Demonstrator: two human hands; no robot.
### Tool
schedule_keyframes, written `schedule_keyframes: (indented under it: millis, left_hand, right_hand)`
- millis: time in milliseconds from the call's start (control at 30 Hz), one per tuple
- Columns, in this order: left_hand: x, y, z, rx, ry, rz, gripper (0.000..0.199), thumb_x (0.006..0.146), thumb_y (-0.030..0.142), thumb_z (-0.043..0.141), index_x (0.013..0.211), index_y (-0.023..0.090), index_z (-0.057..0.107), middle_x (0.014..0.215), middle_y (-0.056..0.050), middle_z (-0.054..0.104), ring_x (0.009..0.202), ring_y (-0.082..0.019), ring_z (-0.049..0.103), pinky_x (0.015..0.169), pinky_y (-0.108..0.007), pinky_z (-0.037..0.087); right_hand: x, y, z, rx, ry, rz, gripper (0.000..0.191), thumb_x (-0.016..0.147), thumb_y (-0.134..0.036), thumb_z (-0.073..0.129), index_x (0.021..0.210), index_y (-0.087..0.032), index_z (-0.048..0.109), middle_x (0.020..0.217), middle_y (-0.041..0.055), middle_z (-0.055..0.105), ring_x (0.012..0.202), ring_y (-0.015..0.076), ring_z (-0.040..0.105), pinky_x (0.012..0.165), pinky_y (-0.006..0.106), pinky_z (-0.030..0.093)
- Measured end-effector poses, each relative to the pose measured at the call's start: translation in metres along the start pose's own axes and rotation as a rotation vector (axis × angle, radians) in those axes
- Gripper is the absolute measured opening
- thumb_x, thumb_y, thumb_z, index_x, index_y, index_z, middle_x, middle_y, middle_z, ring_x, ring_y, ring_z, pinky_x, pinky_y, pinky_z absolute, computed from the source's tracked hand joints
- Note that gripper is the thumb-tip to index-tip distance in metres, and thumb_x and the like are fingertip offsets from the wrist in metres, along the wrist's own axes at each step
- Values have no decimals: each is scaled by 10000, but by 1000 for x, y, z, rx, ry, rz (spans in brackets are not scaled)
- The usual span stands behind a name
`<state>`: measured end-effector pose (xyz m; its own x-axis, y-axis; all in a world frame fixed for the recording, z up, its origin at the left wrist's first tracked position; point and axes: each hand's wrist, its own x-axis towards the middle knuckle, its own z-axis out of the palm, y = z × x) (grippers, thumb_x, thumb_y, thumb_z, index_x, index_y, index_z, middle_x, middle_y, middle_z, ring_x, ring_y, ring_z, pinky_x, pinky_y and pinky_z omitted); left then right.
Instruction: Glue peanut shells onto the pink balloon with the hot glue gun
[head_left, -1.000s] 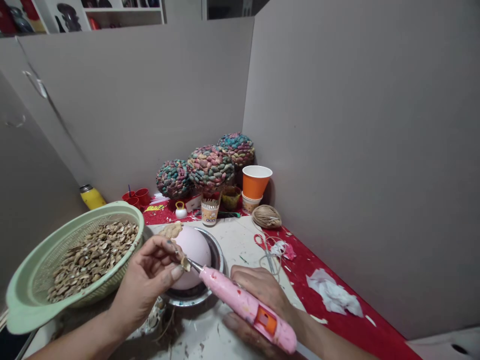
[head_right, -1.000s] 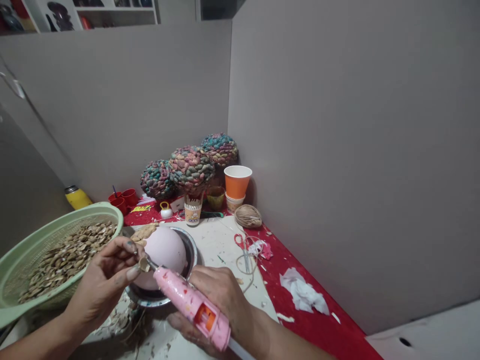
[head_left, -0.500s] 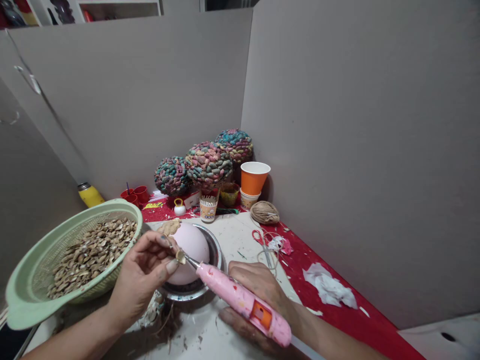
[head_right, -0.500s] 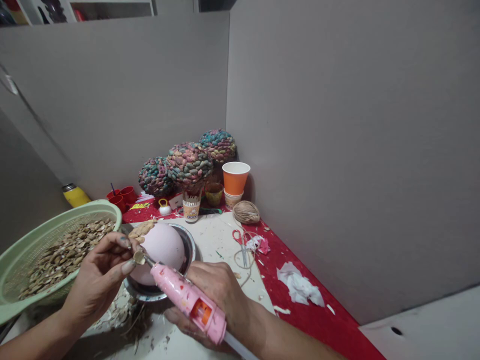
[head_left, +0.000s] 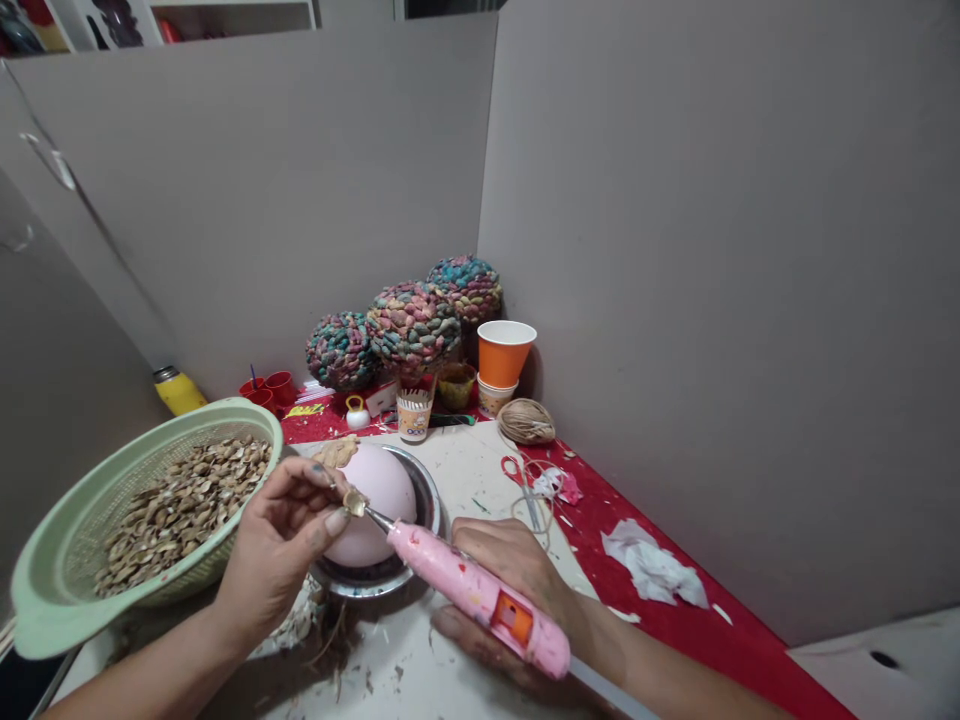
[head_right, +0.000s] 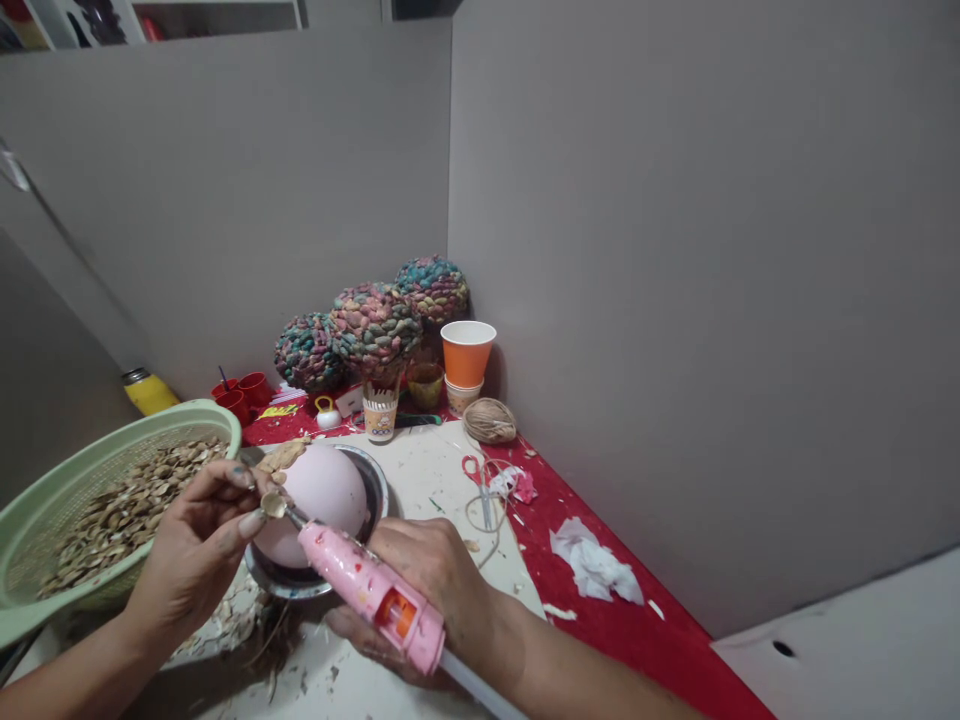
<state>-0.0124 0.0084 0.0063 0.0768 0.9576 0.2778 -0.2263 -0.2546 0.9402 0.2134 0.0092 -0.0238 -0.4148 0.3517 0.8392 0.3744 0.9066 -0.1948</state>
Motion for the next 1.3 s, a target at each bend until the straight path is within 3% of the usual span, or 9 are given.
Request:
schedule_keyframes:
  millis: [633,1067,1300]
  left_hand:
    - [1,-7,1,61,1,38,232,753,142,795,907,231,645,874,10,686,810,-127,667,743,-190,541]
    - [-1,-9,4,99,-14,-11,238,730,182,815,883,218,637,848,-5,680,777,-138,652,706,-202,535]
    - [-1,-9,3,66,-12,3,249,741,163,808,902,210,624,867,-10,678,797,-138,663,706,-197,536]
  right_hand:
    - [-1,0,-3,26,-46,2,363,947,-400,436,625,-244,379,514,-49,408,432,125,372,420,277,283]
    - [-2,1,-1,23,-9,8,390,956,-426,418,614,-244,373,511,-48,396,431,126,365,417,279,271]
    - [-3,-1,-3,33,-65,31,364,946,-412,421,623,-245,390,515,-38,427,432,130,387,419,278,290]
